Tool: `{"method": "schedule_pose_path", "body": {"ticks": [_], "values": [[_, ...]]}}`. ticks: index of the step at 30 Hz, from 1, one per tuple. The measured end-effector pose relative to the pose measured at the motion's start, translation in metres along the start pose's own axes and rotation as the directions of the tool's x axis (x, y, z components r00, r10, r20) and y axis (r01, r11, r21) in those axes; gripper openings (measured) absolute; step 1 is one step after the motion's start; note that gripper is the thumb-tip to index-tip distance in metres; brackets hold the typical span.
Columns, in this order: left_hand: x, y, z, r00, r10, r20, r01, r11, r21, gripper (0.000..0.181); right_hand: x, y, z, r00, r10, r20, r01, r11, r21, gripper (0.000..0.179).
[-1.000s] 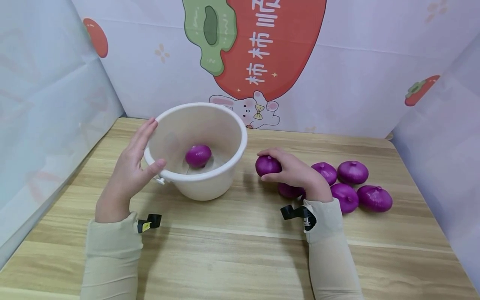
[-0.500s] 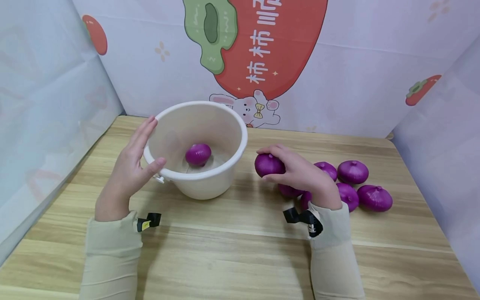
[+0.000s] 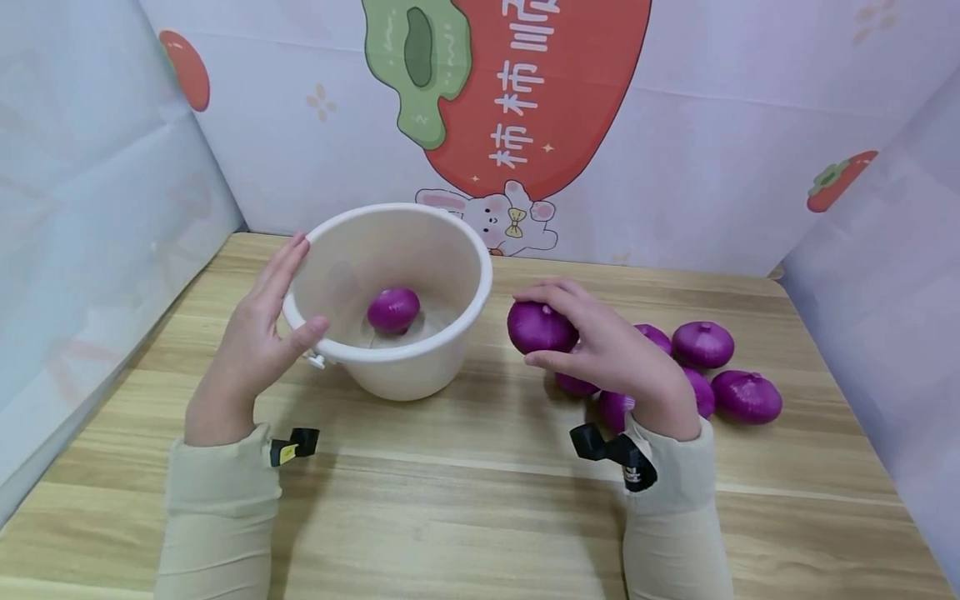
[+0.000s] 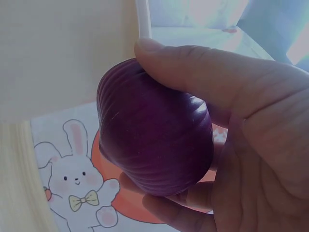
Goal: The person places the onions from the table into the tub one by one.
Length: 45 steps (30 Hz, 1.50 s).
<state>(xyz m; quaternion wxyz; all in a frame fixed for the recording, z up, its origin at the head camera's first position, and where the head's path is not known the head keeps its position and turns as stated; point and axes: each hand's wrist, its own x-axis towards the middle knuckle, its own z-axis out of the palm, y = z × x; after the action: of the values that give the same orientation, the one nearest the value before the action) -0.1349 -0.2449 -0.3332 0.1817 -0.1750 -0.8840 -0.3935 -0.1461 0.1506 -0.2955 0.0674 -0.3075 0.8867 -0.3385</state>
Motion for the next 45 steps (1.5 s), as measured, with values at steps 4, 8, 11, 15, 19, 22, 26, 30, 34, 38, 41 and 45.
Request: {"method": "schedule_pose_path", "body": {"ticks": [4,8,11,15,19,22,26,30,34,38,41,45], "values": [[0.000,-0.001,-0.001,1.000,0.006,-0.006,-0.006,1.000,-0.007,0.078,-0.001,-0.004,-0.001,1.000,-0.022,-0.016,0.021,1.000,-0.007,0.065],[0.001,-0.002,-0.001,1.000,0.020,-0.012,-0.020,1.000,-0.014,0.078,-0.003,-0.009,-0.003,0.997,-0.061,-0.036,0.060,0.998,-0.021,0.065],[0.001,-0.002,0.000,1.000,0.019,-0.011,-0.019,1.000,-0.012,0.078,-0.005,-0.013,-0.003,0.994,-0.090,-0.059,0.088,0.996,-0.027,0.064],[0.001,-0.002,-0.001,1.000,0.010,-0.005,-0.010,1.000,-0.003,0.078,-0.008,-0.018,-0.003,0.987,-0.123,-0.102,0.121,0.992,-0.021,0.062],[0.000,-0.001,-0.008,1.000,0.004,-0.010,-0.004,1.000,0.009,0.078,-0.006,-0.024,0.001,0.972,-0.174,-0.161,0.176,0.984,-0.001,0.060],[0.000,0.000,-0.013,1.000,0.007,-0.011,-0.007,1.000,0.011,0.077,-0.004,-0.028,0.005,0.956,-0.211,-0.205,0.217,0.976,0.007,0.061],[0.002,0.002,-0.014,1.000,0.010,0.001,-0.010,1.000,0.002,0.078,-0.003,-0.032,0.007,0.936,-0.239,-0.257,0.252,0.968,0.018,0.063],[0.001,0.003,-0.011,1.000,0.006,0.005,-0.006,1.000,-0.013,0.078,-0.003,-0.034,0.008,0.923,-0.265,-0.278,0.283,0.959,0.025,0.064],[0.000,0.002,-0.007,1.000,0.012,-0.001,-0.012,1.000,-0.010,0.078,0.000,-0.036,0.010,0.922,-0.291,-0.256,0.307,0.952,0.022,0.064],[-0.001,0.001,-0.004,1.000,0.008,0.001,-0.008,1.000,-0.011,0.078,0.003,-0.040,0.012,0.917,-0.312,-0.250,0.328,0.944,0.022,0.065],[-0.001,0.000,-0.003,1.000,0.002,0.005,-0.002,1.000,-0.015,0.078,0.008,-0.046,0.011,0.905,-0.340,-0.255,0.353,0.936,0.006,0.065],[0.000,-0.001,-0.002,1.000,0.002,0.005,-0.001,1.000,-0.021,0.078,0.014,-0.053,0.010,0.896,-0.367,-0.250,0.377,0.926,-0.010,0.065]]}}
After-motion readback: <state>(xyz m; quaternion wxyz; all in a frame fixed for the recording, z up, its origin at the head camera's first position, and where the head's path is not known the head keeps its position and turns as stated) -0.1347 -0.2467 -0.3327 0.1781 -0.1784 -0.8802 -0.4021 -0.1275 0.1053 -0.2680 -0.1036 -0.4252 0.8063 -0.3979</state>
